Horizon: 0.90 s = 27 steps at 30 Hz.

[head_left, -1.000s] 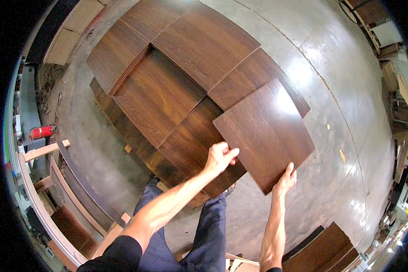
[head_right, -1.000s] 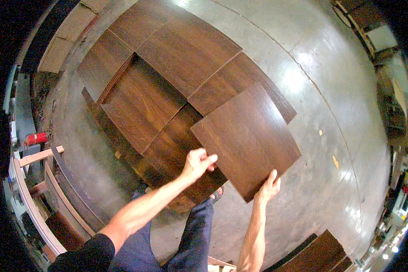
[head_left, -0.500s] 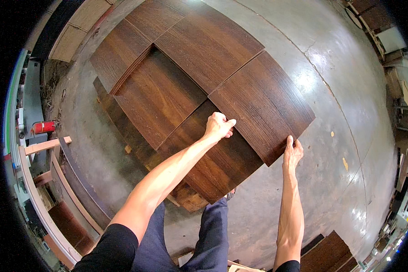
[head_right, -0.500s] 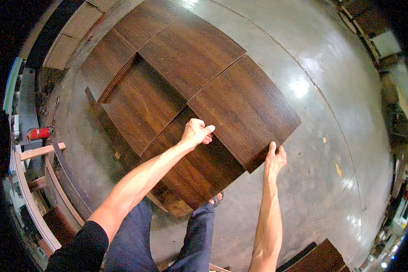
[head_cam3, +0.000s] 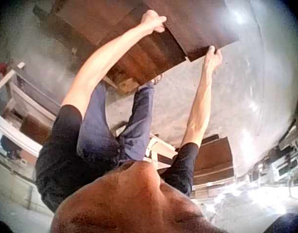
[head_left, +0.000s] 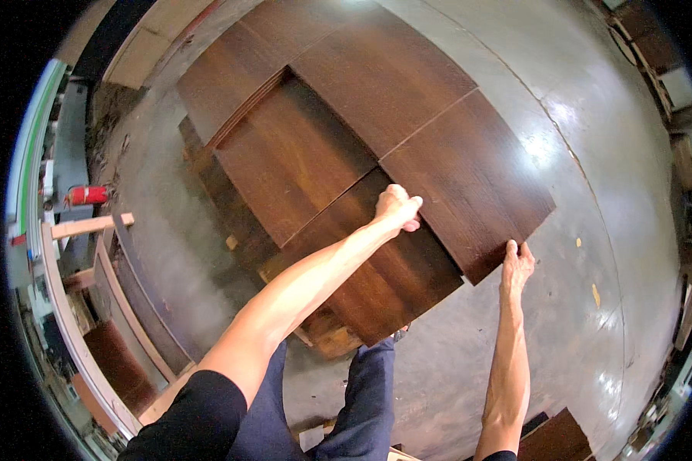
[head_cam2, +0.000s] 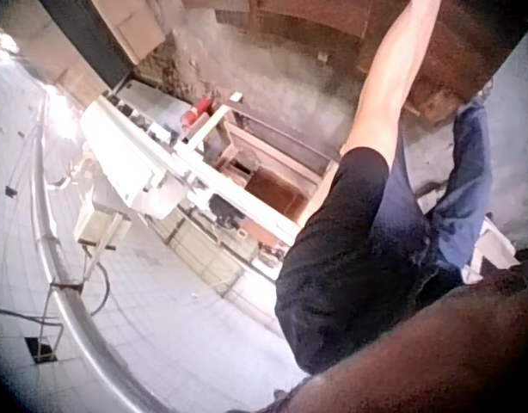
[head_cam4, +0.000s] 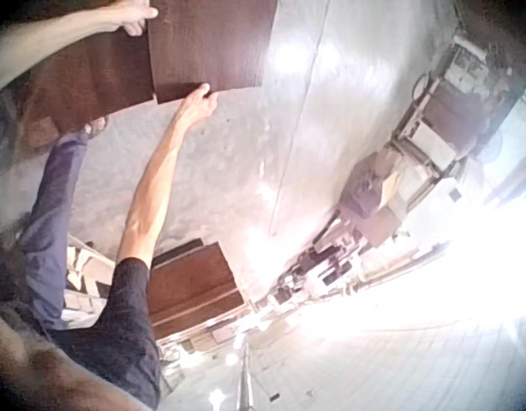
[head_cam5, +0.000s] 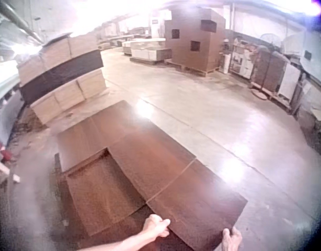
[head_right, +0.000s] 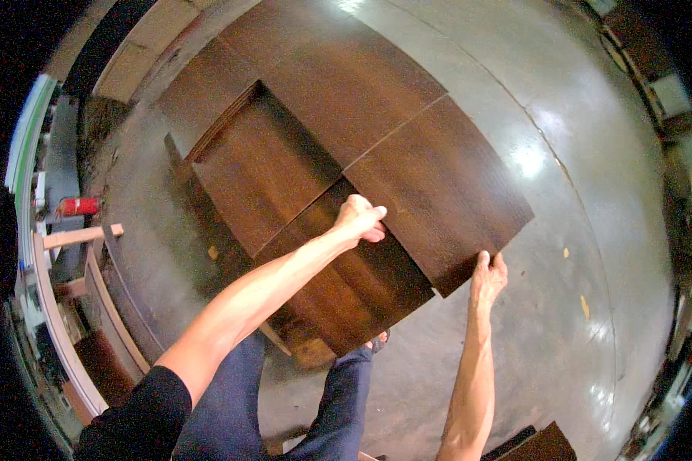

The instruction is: The person picks up dark brown wooden panels from a white workbench, carries them to a wooden pallet on the floor, and stacks them. The person repeats this process, picking up panels, walking to the pallet, and adding them to the stack.

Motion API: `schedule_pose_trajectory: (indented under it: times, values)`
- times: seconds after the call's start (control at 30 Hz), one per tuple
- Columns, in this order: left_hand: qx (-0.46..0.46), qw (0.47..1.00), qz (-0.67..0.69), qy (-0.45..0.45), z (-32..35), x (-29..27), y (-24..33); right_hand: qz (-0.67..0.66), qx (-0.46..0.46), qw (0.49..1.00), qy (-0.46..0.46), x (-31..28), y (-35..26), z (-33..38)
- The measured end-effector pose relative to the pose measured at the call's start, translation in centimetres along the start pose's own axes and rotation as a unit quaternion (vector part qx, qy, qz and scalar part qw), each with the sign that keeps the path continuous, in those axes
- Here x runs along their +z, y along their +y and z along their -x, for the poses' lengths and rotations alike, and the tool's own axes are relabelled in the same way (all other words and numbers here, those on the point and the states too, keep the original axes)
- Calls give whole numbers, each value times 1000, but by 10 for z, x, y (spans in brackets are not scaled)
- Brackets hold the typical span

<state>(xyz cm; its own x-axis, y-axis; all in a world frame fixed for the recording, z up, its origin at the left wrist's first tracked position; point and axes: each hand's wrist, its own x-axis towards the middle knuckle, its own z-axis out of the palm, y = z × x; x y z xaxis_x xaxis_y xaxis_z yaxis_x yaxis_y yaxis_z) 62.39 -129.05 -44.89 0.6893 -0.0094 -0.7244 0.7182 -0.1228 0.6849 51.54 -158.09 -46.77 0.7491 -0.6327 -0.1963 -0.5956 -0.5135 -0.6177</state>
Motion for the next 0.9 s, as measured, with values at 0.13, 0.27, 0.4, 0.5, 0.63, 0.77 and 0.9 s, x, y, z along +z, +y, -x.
schedule_pose_trajectory:
  times: [0.13, 0.27, 0.4, 0.5, 0.63, 0.77, 0.9]
  values:
    - [-13, 999, -32, 3, -1, 2, 6, -8, -33, 999, 21, 3, 1, 2]
    - [-4, 997, -75, -29, 5, -1, -1, -179, -33, 980, -75, -6, -7, 16]
    - [155, 984, -25, -85, 73, -23, -63, -183, 52, 978, -82, -29, 23, 68]
    - [86, 979, 43, -178, 159, -68, -141, -167, 35, 966, -191, -54, 86, 145]
    - [-76, 974, -53, -204, 281, -159, -233, -171, 134, 929, -300, -96, 160, 339]
    - [-192, 961, -28, -196, 372, -265, -264, -57, 298, 873, -381, -164, 122, 571]
    - [-142, 977, -7, -160, 393, -381, -239, -2, 202, 912, -357, -109, 20, 727]
